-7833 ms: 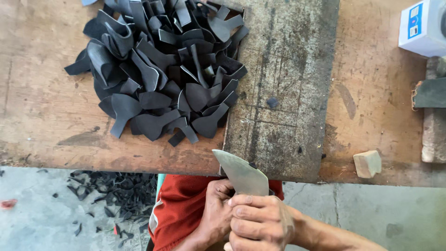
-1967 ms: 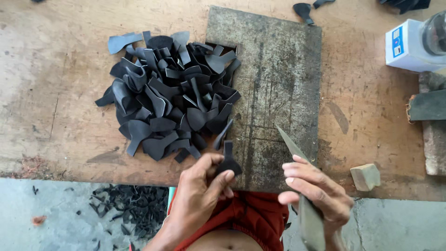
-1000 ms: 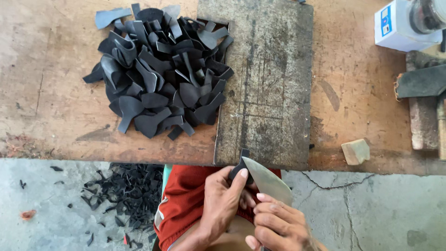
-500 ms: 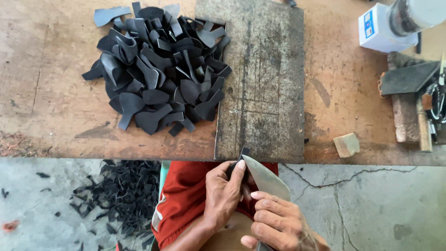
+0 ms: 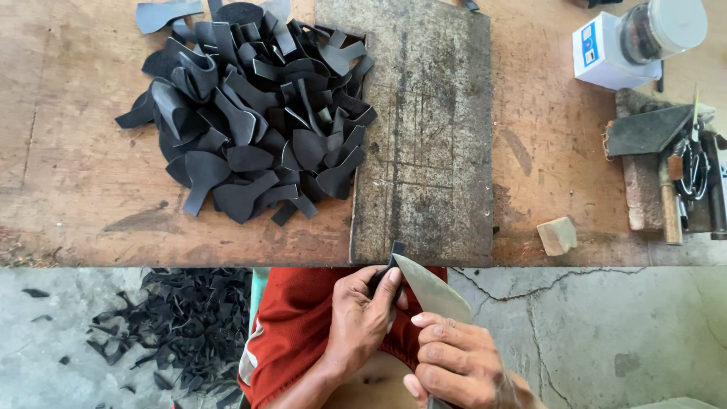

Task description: The person trims the edges of small black rubber pieces with a curved knife, holding each piece against a worn wooden board and shaving off excess material, then tosses trimmed pieces onto a growing pile and discards scraps to the floor. The person occasionally reaches into the pile to pick up the next piece and continues trimming.

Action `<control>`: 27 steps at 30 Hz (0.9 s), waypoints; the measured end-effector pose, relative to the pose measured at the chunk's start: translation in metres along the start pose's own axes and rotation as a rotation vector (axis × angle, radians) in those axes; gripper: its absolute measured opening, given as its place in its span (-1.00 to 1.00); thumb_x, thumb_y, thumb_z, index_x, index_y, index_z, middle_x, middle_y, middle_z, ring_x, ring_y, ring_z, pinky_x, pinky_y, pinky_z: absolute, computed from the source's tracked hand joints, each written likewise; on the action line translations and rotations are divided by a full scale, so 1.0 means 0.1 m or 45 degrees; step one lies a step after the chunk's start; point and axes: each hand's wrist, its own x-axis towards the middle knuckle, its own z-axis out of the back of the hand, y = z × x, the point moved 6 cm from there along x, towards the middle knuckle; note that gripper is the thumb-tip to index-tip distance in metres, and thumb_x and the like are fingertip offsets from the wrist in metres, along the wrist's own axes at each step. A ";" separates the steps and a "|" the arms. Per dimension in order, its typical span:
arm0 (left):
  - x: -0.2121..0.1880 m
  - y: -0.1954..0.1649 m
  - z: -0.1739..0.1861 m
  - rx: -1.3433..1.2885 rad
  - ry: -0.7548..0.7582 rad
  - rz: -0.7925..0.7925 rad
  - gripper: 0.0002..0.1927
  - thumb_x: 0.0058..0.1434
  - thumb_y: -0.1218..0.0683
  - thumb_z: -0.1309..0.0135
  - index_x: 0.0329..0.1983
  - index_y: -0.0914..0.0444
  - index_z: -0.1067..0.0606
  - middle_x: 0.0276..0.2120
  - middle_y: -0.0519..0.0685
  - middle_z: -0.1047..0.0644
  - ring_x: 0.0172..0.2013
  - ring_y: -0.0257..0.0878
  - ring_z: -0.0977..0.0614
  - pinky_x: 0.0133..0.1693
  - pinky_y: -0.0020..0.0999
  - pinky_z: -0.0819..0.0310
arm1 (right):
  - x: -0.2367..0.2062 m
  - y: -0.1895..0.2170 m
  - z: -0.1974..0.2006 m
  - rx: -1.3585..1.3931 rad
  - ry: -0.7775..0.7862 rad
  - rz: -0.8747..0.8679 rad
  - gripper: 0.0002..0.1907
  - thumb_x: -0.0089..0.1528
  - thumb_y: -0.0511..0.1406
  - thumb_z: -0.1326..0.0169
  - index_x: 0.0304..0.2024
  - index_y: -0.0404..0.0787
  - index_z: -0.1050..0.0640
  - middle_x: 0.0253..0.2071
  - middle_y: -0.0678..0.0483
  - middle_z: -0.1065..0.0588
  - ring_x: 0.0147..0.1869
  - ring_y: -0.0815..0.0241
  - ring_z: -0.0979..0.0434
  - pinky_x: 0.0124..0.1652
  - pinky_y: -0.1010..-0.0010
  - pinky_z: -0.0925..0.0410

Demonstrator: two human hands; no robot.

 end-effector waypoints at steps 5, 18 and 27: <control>0.01 0.03 0.02 0.003 0.026 -0.020 -0.73 0.40 0.11 -0.05 -0.34 0.39 -0.59 -0.61 -0.18 -0.48 -0.62 -0.49 -0.34 -0.59 -0.52 -0.19 | 0.10 -0.03 -0.03 0.037 0.022 0.040 -0.80 0.15 -0.43 -0.25 -0.49 -0.26 -0.47 -0.43 0.06 -0.41 -0.28 0.09 -0.56 0.07 0.08 -0.54; -0.04 0.13 0.11 -0.149 0.170 -0.197 -0.90 0.28 0.27 -0.08 -0.18 0.43 -0.54 -0.30 -0.07 -0.62 -0.30 -0.41 -0.60 -0.24 -0.45 -0.56 | 0.29 -0.26 -0.26 0.259 0.052 0.221 -0.76 0.19 -0.35 -0.30 -0.44 -0.26 -0.47 -0.38 0.04 -0.42 -0.22 0.05 -0.55 0.15 0.07 -0.51; -0.02 0.16 0.06 -0.103 -0.030 -0.023 -0.70 0.44 0.08 -0.01 -0.26 0.43 -0.57 -0.52 -0.11 -0.57 -0.63 -0.47 -0.41 -0.59 -0.53 -0.29 | 0.05 -0.07 -0.01 0.071 0.019 -0.034 -0.83 0.22 -0.38 -0.23 -0.46 -0.22 -0.51 -0.41 0.11 -0.45 -0.21 0.19 -0.59 0.18 0.04 -0.51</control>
